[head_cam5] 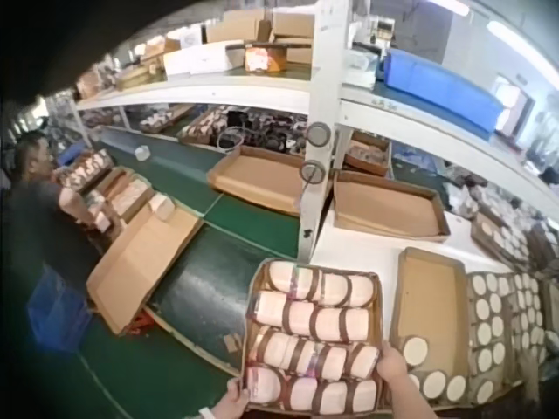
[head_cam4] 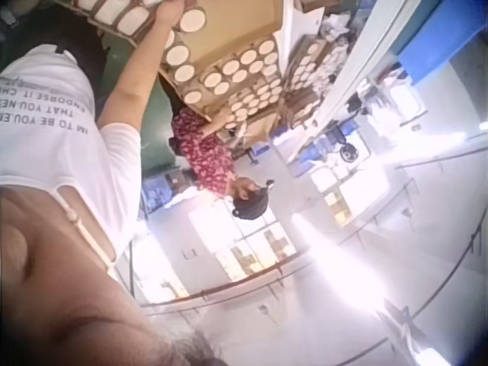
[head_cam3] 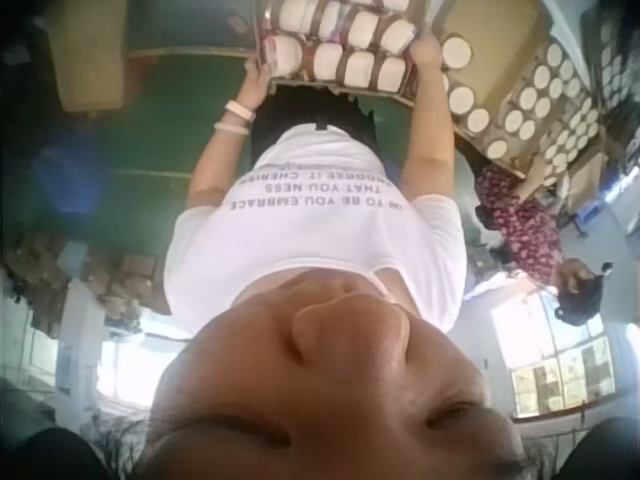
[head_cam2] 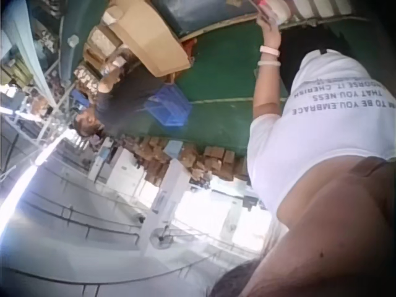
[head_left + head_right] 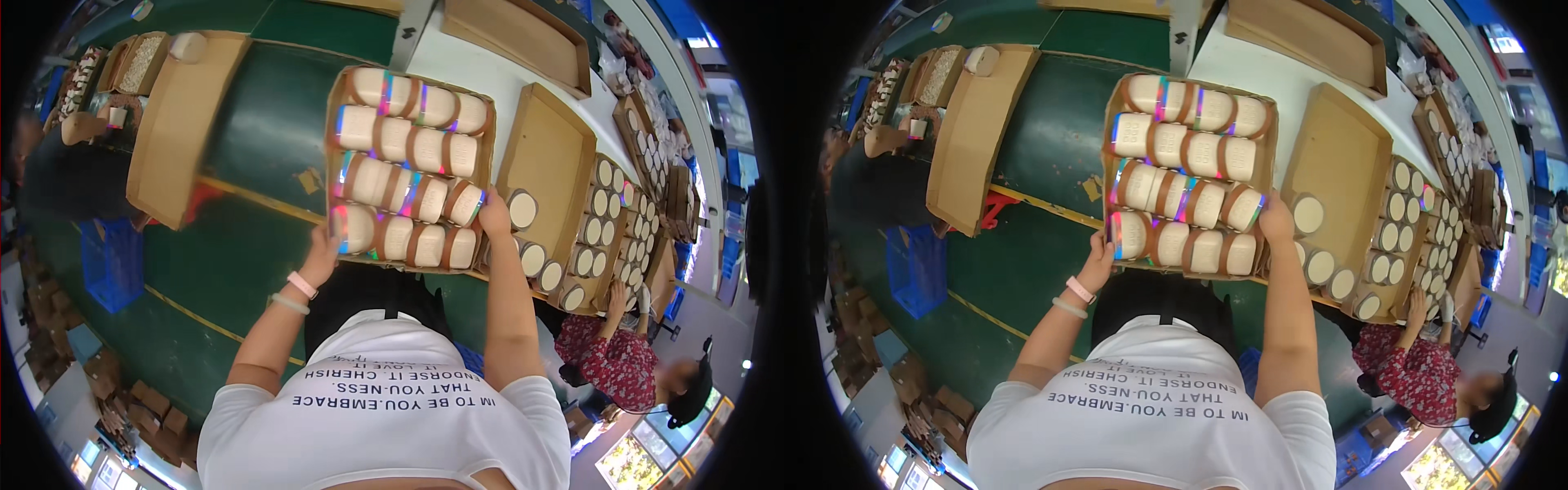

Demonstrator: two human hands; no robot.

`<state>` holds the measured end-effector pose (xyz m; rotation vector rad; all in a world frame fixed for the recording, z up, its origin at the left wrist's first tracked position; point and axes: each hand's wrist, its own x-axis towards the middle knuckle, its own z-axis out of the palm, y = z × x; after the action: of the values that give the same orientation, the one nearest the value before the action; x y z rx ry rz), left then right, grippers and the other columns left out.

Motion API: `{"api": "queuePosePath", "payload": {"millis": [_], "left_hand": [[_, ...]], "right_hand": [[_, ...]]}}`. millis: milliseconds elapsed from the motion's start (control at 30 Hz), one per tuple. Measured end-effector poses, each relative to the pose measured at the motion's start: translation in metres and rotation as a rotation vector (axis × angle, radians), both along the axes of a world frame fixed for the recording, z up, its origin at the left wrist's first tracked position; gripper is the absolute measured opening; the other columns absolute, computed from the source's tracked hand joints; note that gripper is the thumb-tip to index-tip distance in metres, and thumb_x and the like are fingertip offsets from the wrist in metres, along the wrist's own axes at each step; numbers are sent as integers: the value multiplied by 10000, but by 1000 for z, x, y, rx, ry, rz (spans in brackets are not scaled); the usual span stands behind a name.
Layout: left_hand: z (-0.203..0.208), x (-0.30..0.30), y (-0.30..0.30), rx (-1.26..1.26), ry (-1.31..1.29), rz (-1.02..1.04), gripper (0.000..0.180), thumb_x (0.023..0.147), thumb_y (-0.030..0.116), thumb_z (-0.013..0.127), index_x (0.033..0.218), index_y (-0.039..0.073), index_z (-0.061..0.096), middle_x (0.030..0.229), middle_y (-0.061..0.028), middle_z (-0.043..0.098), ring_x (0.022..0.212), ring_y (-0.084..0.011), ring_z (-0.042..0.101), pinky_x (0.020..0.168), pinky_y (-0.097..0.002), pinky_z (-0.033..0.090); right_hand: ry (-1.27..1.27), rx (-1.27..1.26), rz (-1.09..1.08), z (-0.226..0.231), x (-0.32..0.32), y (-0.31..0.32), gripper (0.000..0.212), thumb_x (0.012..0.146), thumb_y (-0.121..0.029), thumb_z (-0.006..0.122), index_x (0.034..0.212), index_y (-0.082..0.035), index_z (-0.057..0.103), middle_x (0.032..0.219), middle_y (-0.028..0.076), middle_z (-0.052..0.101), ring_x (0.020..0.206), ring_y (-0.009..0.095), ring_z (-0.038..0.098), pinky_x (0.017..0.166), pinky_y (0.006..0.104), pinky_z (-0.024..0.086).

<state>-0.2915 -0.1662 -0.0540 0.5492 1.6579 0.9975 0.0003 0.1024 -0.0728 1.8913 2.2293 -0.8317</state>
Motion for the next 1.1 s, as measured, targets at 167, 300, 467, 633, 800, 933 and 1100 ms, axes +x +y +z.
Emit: {"api": "queuePosePath", "payload": {"millis": [167,300,467,633,800,933,1100], "left_hand": [[-36,-38,8,171,282,-167,580,975,255,391,1411,-54,163,1339,-268,399,1171,-331,472,942,-364,418],[-33,-45,9,42,46,-47,562,989,300,381,1410,-26,201,1309,-291,426,1214,-368,442,1006,-387,368],[-44,-26,-7,-50,700,-174,499,953,247,459,1362,-10,337,1200,-289,474,1091,-416,477,955,-433,389],[42,15,-2,193,1080,-107,534,840,170,596,1322,32,412,1202,-238,437,1089,-407,436,946,-463,363],[67,32,3,251,1225,-382,577,738,130,668,1283,99,480,1257,-235,388,1130,-412,406,963,-490,345],[65,45,-3,317,1129,-551,487,727,111,653,1203,134,549,1142,-154,518,1070,-338,471,850,-462,379],[56,38,10,215,1090,-773,533,791,155,581,1309,145,457,646,-102,611,601,-303,604,569,-440,453]], "right_hand": [[-106,-28,-81,20,-11,-31,407,860,-137,415,1249,-24,450,1037,278,601,991,441,564,844,500,446],[347,67,-148,48,-18,-64,483,836,-82,491,1303,3,408,1117,250,570,1063,389,548,918,422,426],[253,254,127,58,-6,-108,592,809,-35,535,1369,-43,347,1222,239,469,1077,384,524,938,408,429],[36,66,222,94,-15,-99,598,829,-141,551,1393,-137,351,1232,220,468,1070,383,529,892,433,459],[-304,79,425,108,-24,-113,414,831,-149,525,1246,-139,520,978,160,590,890,346,606,740,446,501],[-140,80,516,133,-45,-169,402,819,-119,515,1219,-129,541,914,129,607,817,309,628,671,438,508],[-121,37,482,115,-59,-189,475,811,-97,516,1285,-102,487,919,123,612,813,293,632,652,429,510]]}}
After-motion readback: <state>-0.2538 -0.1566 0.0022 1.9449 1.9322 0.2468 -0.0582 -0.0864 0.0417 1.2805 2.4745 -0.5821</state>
